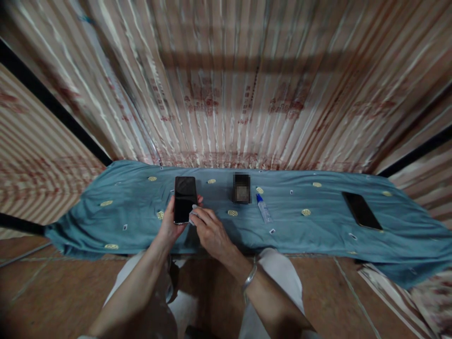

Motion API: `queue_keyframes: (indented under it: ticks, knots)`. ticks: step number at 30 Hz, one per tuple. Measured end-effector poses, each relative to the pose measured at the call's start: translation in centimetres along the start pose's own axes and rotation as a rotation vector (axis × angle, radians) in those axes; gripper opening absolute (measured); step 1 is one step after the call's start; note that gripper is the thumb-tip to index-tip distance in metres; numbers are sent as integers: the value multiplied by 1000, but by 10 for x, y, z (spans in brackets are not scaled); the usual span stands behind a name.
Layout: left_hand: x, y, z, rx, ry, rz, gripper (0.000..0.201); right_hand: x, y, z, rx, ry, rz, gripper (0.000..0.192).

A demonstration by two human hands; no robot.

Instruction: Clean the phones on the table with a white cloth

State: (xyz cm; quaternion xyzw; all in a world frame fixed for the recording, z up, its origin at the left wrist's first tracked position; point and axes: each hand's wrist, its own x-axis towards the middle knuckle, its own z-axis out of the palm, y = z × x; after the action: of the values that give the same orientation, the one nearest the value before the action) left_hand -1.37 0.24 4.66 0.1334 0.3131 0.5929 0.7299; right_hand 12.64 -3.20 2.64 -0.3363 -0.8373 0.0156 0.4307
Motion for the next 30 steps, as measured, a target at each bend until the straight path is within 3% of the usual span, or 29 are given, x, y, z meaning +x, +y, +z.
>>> queue_keyframes:
  ticks: [10, 21, 30]
  knots:
    - [-6, -14, 3, 28, 113, -52, 34, 3, 24, -1, -69, 26, 95, 37]
    - [-22, -28, 9, 100, -4, -281, 50, 3, 54, -9, -123, 59, 264, 39]
    - [-27, -31, 12, 204, -59, -311, 58, 1, 65, -10, -124, 127, 327, 38]
